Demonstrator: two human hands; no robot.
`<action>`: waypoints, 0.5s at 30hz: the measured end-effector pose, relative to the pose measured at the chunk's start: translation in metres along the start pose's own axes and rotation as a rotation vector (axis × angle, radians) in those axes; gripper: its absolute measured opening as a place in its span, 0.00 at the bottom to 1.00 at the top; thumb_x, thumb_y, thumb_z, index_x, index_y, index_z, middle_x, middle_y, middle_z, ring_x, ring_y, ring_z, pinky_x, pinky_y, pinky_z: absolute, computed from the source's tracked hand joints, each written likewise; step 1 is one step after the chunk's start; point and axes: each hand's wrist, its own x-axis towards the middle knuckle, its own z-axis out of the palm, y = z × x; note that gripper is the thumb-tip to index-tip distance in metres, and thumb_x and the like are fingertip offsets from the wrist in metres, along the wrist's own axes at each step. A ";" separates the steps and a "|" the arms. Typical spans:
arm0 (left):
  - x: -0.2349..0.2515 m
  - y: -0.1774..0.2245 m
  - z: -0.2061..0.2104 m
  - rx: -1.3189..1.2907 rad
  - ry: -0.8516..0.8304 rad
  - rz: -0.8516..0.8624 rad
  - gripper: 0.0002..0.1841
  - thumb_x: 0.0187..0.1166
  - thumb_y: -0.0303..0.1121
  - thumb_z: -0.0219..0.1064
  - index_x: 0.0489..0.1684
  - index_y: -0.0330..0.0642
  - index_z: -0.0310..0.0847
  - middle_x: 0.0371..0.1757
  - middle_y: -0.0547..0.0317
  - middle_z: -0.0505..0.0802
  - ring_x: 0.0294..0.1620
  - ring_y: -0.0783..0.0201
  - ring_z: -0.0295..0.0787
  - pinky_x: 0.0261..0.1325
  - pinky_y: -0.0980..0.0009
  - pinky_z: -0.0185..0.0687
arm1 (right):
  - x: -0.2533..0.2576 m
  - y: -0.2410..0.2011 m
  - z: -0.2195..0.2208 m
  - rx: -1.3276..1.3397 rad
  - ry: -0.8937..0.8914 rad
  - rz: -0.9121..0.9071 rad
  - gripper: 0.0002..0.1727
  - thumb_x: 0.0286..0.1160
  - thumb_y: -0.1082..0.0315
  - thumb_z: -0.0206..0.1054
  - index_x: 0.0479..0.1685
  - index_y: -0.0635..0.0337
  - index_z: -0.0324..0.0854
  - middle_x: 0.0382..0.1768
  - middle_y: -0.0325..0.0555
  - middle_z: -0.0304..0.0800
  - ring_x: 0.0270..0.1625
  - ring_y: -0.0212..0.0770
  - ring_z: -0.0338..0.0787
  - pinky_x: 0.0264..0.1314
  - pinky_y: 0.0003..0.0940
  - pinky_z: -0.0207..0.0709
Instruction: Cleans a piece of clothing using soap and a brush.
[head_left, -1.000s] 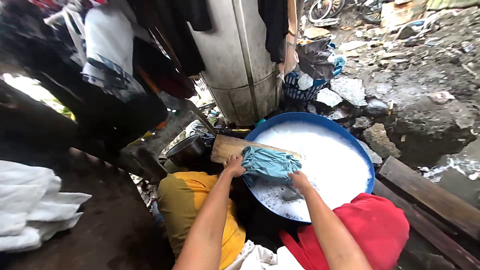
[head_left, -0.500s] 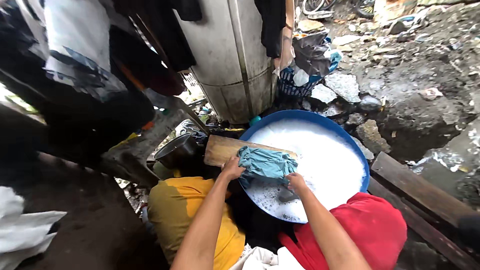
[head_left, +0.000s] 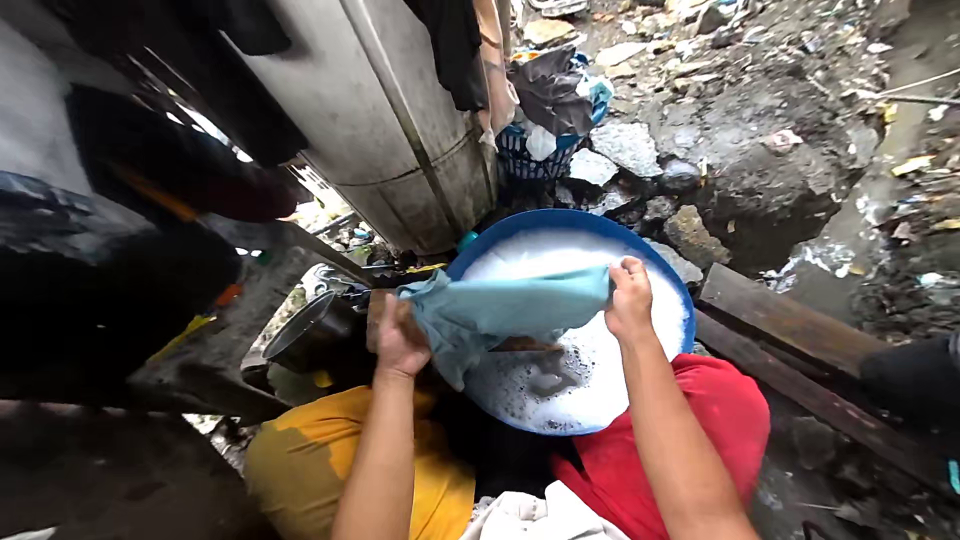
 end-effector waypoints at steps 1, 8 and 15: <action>-0.003 -0.008 0.004 0.039 -0.019 -0.043 0.32 0.91 0.60 0.32 0.57 0.51 0.81 0.46 0.62 0.95 0.49 0.65 0.93 0.54 0.60 0.91 | -0.002 -0.006 0.002 0.023 -0.018 -0.028 0.05 0.88 0.70 0.55 0.54 0.58 0.70 0.37 0.37 0.80 0.38 0.30 0.85 0.46 0.33 0.85; -0.027 0.020 -0.010 0.169 -0.281 0.127 0.14 0.80 0.50 0.62 0.53 0.58 0.87 0.45 0.68 0.97 0.47 0.73 0.95 0.51 0.69 0.93 | -0.003 -0.046 -0.024 0.018 0.121 -0.158 0.06 0.88 0.72 0.55 0.56 0.58 0.71 0.39 0.35 0.81 0.40 0.28 0.86 0.47 0.30 0.86; 0.018 0.010 -0.013 0.995 0.164 -0.043 0.20 0.94 0.38 0.53 0.74 0.32 0.72 0.58 0.43 0.90 0.58 0.57 0.89 0.66 0.57 0.83 | 0.050 0.029 -0.008 -0.263 -0.023 0.015 0.16 0.90 0.69 0.55 0.67 0.70 0.69 0.52 0.53 0.82 0.50 0.39 0.86 0.55 0.38 0.83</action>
